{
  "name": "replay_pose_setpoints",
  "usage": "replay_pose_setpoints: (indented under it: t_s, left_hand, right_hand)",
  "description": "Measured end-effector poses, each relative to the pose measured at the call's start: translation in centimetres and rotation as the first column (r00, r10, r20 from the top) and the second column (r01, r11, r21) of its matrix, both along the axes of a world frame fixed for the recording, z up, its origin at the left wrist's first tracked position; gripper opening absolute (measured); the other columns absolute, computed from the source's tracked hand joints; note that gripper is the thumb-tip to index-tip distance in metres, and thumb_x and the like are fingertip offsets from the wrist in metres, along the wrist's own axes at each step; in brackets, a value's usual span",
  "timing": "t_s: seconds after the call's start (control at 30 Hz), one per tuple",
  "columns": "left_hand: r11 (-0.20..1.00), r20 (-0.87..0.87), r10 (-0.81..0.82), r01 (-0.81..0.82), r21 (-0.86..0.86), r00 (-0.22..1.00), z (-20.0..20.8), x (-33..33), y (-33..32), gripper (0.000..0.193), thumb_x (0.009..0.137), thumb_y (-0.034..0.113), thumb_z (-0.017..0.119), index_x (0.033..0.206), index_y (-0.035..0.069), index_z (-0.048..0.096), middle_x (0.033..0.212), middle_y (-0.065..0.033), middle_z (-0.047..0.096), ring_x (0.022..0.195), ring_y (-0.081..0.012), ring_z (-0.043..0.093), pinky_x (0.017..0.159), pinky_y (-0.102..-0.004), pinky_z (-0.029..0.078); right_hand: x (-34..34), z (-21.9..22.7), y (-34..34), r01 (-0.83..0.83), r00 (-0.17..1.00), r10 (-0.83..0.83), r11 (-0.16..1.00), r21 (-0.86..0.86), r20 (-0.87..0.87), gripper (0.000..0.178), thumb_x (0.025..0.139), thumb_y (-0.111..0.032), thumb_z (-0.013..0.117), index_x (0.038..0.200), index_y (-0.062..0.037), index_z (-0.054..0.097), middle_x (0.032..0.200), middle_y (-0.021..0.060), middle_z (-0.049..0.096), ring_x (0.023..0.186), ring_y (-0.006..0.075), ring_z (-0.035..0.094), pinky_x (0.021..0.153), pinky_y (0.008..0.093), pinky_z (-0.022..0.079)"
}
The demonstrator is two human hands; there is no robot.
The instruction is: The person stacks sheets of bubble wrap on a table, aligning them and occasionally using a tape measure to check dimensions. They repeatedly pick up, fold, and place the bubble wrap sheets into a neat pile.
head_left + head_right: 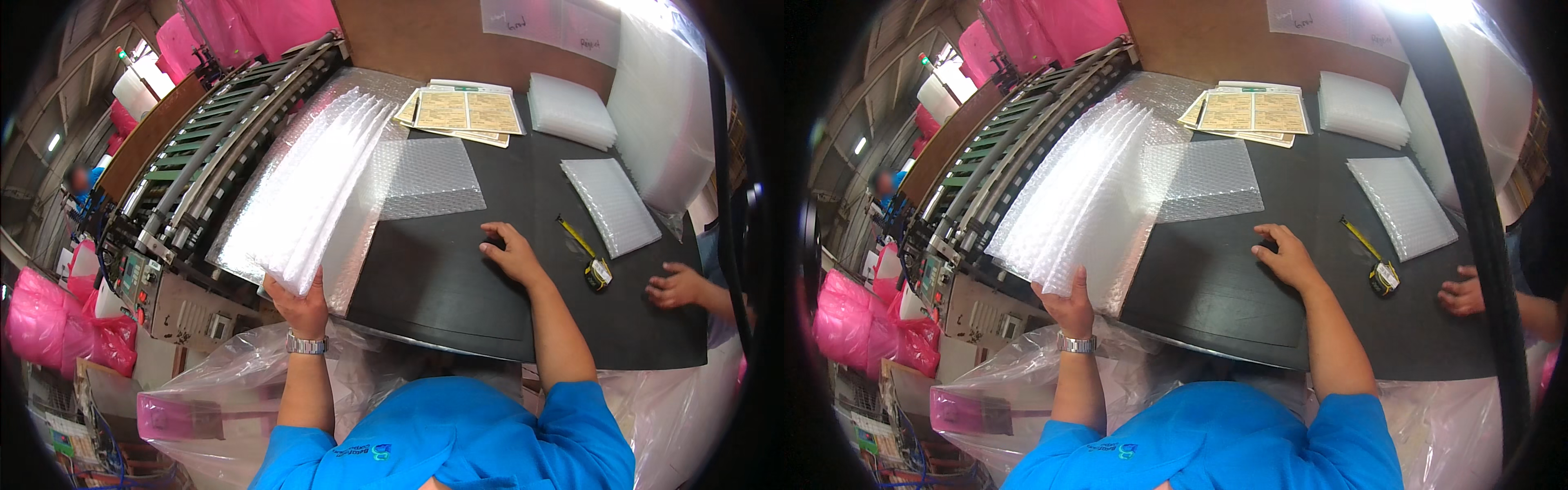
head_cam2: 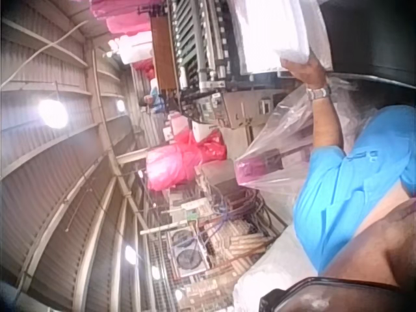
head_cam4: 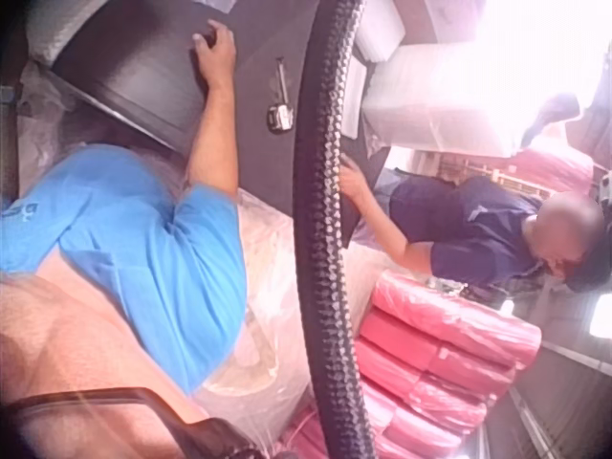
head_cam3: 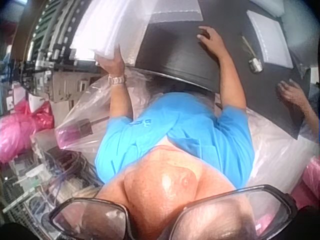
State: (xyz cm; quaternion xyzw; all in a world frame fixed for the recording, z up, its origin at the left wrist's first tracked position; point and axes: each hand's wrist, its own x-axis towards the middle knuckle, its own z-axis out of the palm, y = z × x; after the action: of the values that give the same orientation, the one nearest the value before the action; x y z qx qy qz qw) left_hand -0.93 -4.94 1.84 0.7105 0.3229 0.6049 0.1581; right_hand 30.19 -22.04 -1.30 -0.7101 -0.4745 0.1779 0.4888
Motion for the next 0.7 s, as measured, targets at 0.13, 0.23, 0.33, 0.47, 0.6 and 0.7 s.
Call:
replay_pose_setpoints:
  t_s: [0.13,0.23,0.33,0.47,0.6,0.7]
  left_hand:
    - [1.000,0.059,-0.013,0.012,0.007,0.998,0.4,0.1,-0.2,0.062,0.074,0.018,0.071,0.116,-0.007,0.033,0.108,-0.0199,0.046,0.097,-0.0261,0.048,0.084,-0.0357,0.040]
    - [1.000,0.099,-0.017,0.016,0.015,0.995,0.8,0.4,-0.4,0.062,0.074,0.021,0.072,0.115,-0.008,0.034,0.104,-0.0197,0.047,0.093,-0.0270,0.048,0.081,-0.0357,0.040]
    - [1.000,0.104,-0.029,0.028,0.005,0.994,1.2,0.5,-0.8,0.058,0.075,0.021,0.071,0.112,-0.007,0.036,0.103,-0.0189,0.047,0.091,-0.0259,0.049,0.080,-0.0354,0.041]
    - [0.999,0.122,-0.054,0.054,0.001,0.991,1.7,0.6,-1.1,0.053,0.075,0.020,0.071,0.108,-0.005,0.038,0.102,-0.0175,0.048,0.090,-0.0246,0.049,0.080,-0.0353,0.041]
    - [0.995,0.139,-0.101,0.102,0.002,0.985,2.0,0.7,-1.3,0.053,0.077,0.015,0.069,0.113,-0.005,0.037,0.106,-0.0168,0.047,0.095,-0.0244,0.048,0.083,-0.0345,0.040]
    - [0.989,0.184,-0.131,0.141,-0.044,0.974,2.2,0.8,-1.5,0.055,0.078,0.012,0.067,0.119,-0.004,0.035,0.112,-0.0164,0.046,0.100,-0.0242,0.047,0.087,-0.0345,0.039]
  right_hand:
    - [0.0,0.1,-0.1,-0.002,1.000,0.002,1.000,-0.008,0.007,0.039,0.076,-0.019,0.062,0.111,-0.0047,0.053,0.103,0.0112,0.054,0.101,0.0225,0.053,0.088,0.0321,0.041]
    - [0.1,-0.2,0.0,-0.006,1.000,0.006,1.000,-0.004,0.012,0.038,0.076,-0.019,0.062,0.111,-0.0048,0.054,0.103,0.0115,0.054,0.101,0.0227,0.053,0.088,0.0323,0.041]
    - [0.2,-0.2,-0.1,-0.005,1.000,0.005,1.000,-0.012,0.020,0.038,0.076,-0.019,0.062,0.110,-0.0049,0.054,0.103,0.0116,0.054,0.100,0.0230,0.053,0.087,0.0325,0.041]
    - [0.2,-0.2,-0.1,-0.006,1.000,0.006,1.000,-0.011,0.022,0.038,0.076,-0.019,0.062,0.110,-0.0050,0.054,0.102,0.0114,0.054,0.100,0.0232,0.053,0.087,0.0326,0.041]
    - [0.1,-0.2,-0.1,-0.002,1.000,0.002,1.000,-0.018,0.022,0.038,0.076,-0.020,0.062,0.110,-0.0053,0.054,0.102,0.0112,0.054,0.100,0.0232,0.053,0.087,0.0327,0.041]
    - [0.1,-0.1,0.0,-0.003,1.000,0.004,1.000,-0.023,0.022,0.037,0.076,-0.019,0.062,0.110,-0.0054,0.054,0.101,0.0111,0.054,0.099,0.0232,0.053,0.087,0.0327,0.042]
